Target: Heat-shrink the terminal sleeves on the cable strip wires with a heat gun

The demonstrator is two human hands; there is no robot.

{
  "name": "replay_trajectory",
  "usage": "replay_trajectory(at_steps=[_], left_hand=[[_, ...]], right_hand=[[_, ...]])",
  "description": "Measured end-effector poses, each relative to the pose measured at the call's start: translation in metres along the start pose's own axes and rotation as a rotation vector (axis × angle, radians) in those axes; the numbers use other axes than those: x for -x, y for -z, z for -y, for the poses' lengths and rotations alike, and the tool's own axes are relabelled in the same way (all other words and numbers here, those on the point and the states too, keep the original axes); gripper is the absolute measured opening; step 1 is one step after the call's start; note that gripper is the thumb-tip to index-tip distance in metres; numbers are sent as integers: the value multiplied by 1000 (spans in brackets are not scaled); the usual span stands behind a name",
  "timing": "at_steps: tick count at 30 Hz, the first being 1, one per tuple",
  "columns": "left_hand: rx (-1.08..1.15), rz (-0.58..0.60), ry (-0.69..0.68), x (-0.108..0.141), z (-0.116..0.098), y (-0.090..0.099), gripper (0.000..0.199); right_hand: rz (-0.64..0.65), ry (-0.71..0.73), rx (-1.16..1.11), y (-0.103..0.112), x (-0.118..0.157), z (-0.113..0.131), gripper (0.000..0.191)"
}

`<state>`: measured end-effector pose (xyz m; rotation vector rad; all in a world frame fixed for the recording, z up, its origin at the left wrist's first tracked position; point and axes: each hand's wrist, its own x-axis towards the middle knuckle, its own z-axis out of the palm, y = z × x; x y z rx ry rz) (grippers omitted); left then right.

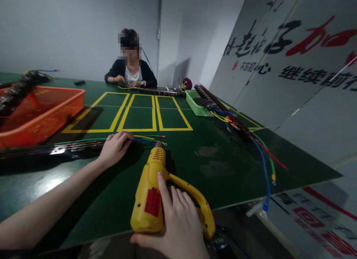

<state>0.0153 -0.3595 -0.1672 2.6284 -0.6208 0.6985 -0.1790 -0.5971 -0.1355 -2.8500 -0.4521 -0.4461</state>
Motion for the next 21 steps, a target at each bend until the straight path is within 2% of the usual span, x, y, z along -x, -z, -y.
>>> replay_trajectory(at_steps=[9, 18, 21], left_hand=[[15, 0, 10, -1, -1, 1, 17], [-4, 21, -22, -2, -2, 3, 22], [11, 40, -44, -1, 2, 4, 22]], right_hand=[[-37, -55, 1, -9, -6, 25, 131], [27, 27, -71, -21, -25, 58, 123], [-12, 48, -73, -29, -26, 66, 121]])
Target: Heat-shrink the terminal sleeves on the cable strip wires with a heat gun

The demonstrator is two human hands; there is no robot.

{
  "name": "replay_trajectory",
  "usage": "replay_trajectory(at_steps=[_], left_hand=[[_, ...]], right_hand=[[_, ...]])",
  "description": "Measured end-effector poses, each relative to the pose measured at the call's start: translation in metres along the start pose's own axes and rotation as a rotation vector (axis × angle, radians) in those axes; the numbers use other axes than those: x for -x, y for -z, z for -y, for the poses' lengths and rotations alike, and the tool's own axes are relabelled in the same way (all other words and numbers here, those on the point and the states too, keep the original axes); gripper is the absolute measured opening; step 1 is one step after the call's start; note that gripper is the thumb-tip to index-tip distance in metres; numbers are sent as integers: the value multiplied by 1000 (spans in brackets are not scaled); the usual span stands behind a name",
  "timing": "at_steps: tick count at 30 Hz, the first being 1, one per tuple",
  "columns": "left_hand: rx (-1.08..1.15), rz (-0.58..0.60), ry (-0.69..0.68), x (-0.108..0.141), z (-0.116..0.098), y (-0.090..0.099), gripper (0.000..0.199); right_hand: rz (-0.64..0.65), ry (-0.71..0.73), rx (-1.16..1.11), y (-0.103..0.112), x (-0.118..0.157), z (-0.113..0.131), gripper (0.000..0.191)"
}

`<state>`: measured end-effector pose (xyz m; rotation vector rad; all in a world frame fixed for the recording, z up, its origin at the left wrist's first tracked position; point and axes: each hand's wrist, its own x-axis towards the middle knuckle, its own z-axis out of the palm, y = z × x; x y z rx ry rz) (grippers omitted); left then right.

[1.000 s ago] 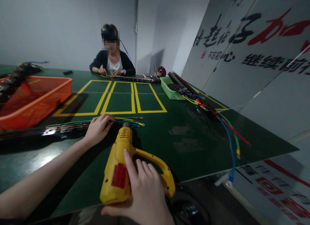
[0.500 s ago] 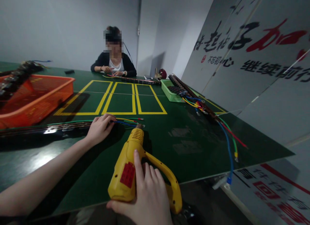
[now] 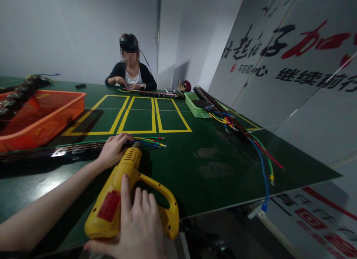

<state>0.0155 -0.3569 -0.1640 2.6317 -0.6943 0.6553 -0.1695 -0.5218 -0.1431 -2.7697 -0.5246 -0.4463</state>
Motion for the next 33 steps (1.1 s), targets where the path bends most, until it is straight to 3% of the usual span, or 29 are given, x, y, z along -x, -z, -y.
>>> replay_trajectory(at_steps=[3, 6, 14, 22, 33], left_hand=[[-5, 13, -9, 1, 3, 0, 22], [-15, 19, -13, 2, 4, 1, 24], [-45, 19, -43, 5, 5, 0, 23], [-44, 15, -44, 4, 2, 2, 20], [-39, 25, -46, 3, 4, -1, 22]], right_hand=[[-40, -1, -6, -5, 1, 1, 121], [3, 0, -27, -3, 2, -4, 121], [158, -14, -136, 20, 11, -32, 124], [161, -84, -38, 36, 33, -57, 131], [133, -94, 14, 30, 26, -43, 128]])
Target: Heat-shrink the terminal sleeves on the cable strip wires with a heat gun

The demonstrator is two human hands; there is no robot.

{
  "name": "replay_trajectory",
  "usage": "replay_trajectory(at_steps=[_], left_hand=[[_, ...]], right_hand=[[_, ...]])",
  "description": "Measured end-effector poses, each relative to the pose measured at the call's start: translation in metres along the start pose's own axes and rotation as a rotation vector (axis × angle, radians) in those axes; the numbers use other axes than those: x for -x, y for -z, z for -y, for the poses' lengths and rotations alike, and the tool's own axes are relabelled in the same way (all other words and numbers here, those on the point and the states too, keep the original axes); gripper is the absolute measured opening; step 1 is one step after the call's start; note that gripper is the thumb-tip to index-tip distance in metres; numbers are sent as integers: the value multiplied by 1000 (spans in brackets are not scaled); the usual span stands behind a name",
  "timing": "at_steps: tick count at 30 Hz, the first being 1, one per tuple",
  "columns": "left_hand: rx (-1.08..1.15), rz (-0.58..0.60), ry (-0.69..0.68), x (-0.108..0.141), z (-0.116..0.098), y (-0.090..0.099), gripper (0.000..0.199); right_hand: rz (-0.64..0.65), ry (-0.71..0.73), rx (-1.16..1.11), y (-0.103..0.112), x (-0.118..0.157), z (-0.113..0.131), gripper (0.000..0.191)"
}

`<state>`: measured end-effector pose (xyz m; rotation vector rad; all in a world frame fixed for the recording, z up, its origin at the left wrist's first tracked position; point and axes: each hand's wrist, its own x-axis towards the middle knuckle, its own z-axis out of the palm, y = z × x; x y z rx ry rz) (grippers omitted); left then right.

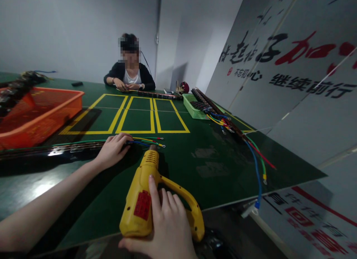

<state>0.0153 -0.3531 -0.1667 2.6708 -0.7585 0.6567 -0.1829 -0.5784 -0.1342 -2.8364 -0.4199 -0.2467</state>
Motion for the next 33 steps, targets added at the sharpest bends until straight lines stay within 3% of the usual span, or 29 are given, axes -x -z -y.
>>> replay_trajectory(at_steps=[11, 15, 21, 27, 33], left_hand=[[28, -5, 7, 0, -1, 1, 24], [45, -1, -12, 0, 0, 3, 27], [46, 1, 15, 0, -2, 4, 25], [42, 15, 26, 0, -3, 5, 25], [41, 18, 24, 0, -4, 7, 23]], right_hand=[[-66, 127, -16, -20, -23, 39, 119], [-64, 131, -35, -23, -26, 43, 113], [-83, 151, -40, -20, -22, 32, 114], [32, 74, -99, -4, -15, 10, 124], [32, 37, -35, 5, 3, -16, 127]])
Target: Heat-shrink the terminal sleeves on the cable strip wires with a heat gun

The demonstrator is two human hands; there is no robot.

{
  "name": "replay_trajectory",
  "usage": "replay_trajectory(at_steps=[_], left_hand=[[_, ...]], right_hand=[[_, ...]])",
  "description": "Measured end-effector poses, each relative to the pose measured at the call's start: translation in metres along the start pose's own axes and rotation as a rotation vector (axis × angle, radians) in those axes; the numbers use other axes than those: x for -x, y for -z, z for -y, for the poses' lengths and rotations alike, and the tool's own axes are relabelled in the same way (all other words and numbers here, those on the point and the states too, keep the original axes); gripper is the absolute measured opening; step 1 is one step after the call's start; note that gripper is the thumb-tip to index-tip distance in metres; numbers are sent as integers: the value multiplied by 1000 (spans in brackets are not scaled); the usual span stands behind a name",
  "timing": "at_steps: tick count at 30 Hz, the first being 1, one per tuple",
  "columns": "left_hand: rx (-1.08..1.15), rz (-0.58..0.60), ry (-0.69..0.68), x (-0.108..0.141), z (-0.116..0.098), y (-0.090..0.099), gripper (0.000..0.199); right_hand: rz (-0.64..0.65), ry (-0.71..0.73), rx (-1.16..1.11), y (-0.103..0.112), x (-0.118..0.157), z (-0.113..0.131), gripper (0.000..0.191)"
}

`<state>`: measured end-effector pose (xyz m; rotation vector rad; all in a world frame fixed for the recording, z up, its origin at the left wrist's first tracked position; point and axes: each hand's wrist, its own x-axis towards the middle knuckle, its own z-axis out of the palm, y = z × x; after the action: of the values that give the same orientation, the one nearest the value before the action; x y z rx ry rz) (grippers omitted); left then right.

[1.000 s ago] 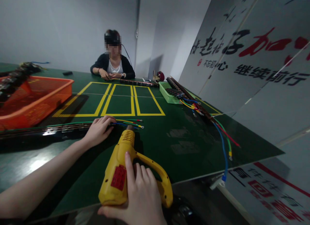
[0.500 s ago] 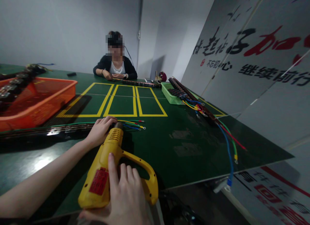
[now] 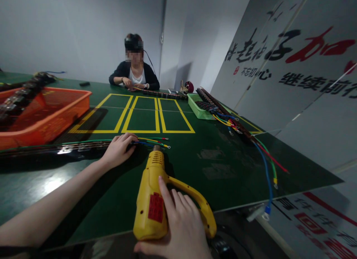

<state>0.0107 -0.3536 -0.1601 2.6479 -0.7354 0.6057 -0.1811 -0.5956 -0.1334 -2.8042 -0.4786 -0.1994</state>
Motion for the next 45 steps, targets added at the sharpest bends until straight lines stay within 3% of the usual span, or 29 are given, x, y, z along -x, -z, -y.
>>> replay_trajectory(at_steps=[8, 14, 28, 37, 45], left_hand=[[-1, -28, 0, 0, -2, 0, 21], [12, -28, 14, -1, -5, 1, 20], [26, -25, 25, -1, 1, -1, 21], [15, -24, 10, 1, 1, 0, 23], [-1, -20, 7, 2, -1, 2, 21]], right_hand=[[-79, -17, 57, 1, 8, -1, 128], [-67, -56, 49, -7, 3, 13, 128], [-1, 39, -60, -26, -28, 54, 125], [38, 52, -98, -16, -24, 38, 124], [114, -33, -94, -3, -4, 12, 131]])
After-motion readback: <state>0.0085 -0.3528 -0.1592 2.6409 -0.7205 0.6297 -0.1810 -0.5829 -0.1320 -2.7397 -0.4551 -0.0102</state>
